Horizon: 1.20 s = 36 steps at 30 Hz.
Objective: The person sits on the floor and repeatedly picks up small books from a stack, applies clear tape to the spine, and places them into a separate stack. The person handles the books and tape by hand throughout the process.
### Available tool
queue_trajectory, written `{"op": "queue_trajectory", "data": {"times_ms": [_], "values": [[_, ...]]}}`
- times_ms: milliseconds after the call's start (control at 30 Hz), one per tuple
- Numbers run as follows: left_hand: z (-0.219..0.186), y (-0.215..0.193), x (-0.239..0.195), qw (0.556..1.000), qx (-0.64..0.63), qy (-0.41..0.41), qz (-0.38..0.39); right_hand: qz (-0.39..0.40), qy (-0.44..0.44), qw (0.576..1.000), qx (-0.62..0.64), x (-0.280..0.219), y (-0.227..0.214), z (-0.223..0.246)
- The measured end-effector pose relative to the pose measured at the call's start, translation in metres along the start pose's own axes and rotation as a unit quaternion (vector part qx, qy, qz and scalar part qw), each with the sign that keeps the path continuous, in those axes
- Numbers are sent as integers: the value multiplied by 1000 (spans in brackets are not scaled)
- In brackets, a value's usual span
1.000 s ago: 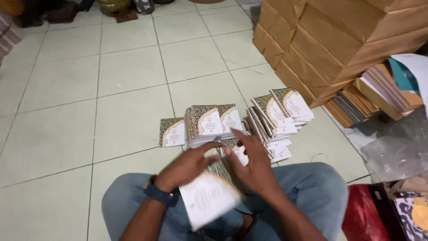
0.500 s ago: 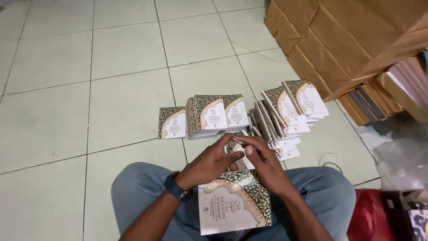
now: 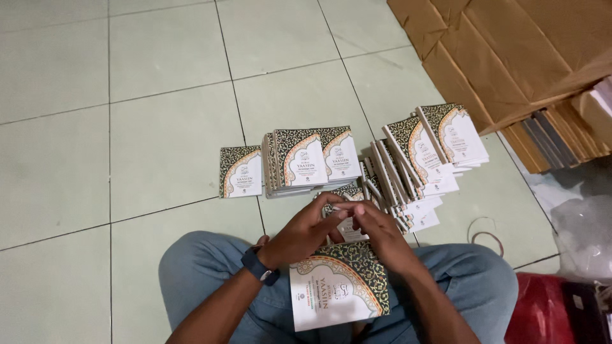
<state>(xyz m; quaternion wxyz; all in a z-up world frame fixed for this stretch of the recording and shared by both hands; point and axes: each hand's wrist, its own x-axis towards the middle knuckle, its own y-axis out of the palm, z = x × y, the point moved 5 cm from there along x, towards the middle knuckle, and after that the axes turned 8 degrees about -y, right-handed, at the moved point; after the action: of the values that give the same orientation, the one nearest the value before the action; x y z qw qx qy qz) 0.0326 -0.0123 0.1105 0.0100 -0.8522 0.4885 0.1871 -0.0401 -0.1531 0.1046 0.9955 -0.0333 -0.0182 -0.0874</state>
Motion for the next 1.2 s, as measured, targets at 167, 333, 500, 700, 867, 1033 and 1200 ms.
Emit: {"op": "queue_trajectory", "data": {"times_ms": [167, 333, 500, 700, 867, 1033, 1200], "values": [[19, -9, 6, 1000, -12, -21, -3, 14, -1, 998, -54, 3, 7, 1], [26, -10, 14, 999, 20, -36, 1, 15, -25, 990, -137, 5, 6, -8], [46, -10, 18, 998, 44, -41, 11, 19, -42, 969, -241, 3, 10, 5], [45, -8, 9, 995, 77, -55, -25, -1, 23, 969, -245, 10, 4, 6], [46, -22, 7, 990, 85, -31, -105, -61, -13, 983, -174, 8, 3, -2], [35, -20, 2, 984, 124, -26, -123, -55, -96, 982, -156, 9, -2, -25], [39, -19, 2, 985, 117, -22, -125, -66, -65, 983, -156, 13, -3, -43]]}}
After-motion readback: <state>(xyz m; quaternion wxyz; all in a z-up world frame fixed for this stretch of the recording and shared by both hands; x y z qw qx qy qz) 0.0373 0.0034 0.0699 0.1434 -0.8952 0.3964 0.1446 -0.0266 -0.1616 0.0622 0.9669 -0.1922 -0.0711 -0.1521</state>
